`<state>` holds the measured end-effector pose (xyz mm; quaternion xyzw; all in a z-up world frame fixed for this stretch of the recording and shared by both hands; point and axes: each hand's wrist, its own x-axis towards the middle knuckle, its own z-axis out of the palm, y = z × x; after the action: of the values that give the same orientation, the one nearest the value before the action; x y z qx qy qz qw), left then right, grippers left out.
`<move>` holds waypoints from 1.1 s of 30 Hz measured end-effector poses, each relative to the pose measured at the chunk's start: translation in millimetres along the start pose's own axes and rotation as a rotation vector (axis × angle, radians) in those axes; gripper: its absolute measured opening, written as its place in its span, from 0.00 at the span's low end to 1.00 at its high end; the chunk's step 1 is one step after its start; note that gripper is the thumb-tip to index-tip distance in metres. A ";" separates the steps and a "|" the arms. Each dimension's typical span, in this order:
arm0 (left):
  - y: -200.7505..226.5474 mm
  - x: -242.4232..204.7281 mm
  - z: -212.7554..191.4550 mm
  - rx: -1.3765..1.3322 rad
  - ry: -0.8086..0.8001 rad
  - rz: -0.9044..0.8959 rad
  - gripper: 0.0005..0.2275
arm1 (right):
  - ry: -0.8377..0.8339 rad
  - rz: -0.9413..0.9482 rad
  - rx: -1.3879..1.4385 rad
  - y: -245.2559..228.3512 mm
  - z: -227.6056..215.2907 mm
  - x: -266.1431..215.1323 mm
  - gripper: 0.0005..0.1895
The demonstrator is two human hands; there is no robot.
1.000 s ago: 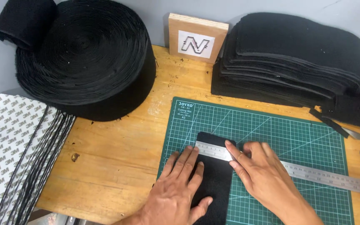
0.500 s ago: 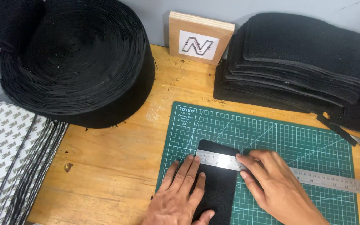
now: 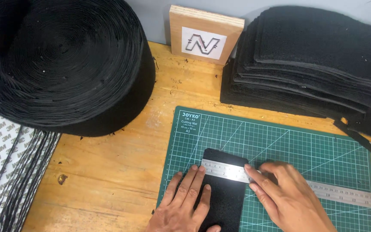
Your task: The person measures a piece of black fabric using a metal ruler on a green cutting mat. They repeatedly align the ruler, adjust the fabric, and check dimensions before moving the fabric aside and picking up another piece to repeat the process.
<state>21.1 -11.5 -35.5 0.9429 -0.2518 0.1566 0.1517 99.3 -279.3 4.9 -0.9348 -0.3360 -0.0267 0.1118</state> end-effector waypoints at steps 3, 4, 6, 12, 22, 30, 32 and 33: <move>0.2 4.0 -3.4 0.018 0.032 0.002 0.32 | 0.015 -0.021 -0.026 5.4 5.4 -4.0 0.27; 0.5 2.6 -2.4 0.016 0.030 0.001 0.32 | 0.013 -0.020 -0.024 4.5 5.4 -4.4 0.27; 0.3 1.2 0.1 0.067 0.035 0.004 0.30 | 0.018 -0.009 -0.021 4.1 4.9 -3.6 0.27; 0.4 9.5 -7.0 0.096 0.080 -0.013 0.13 | -0.013 0.016 -0.074 8.4 12.9 -10.7 0.31; -2.3 7.8 -6.3 0.109 0.056 0.001 0.10 | 0.051 -0.014 -0.075 11.0 17.9 -13.3 0.29; -5.3 12.4 -7.4 0.148 0.083 0.023 0.07 | 0.083 0.013 -0.068 5.3 13.5 -9.6 0.27; -5.0 12.8 -8.4 0.155 0.071 0.019 0.07 | 0.081 0.029 -0.068 3.3 11.8 -8.2 0.27; -4.3 12.6 -9.1 0.163 0.057 0.012 0.07 | 0.078 0.041 -0.067 2.3 10.9 -7.8 0.28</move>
<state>31.7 -10.0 -23.6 0.9457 -0.2396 0.2044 0.0808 94.5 -283.3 -7.1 -0.9430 -0.3111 -0.0719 0.0941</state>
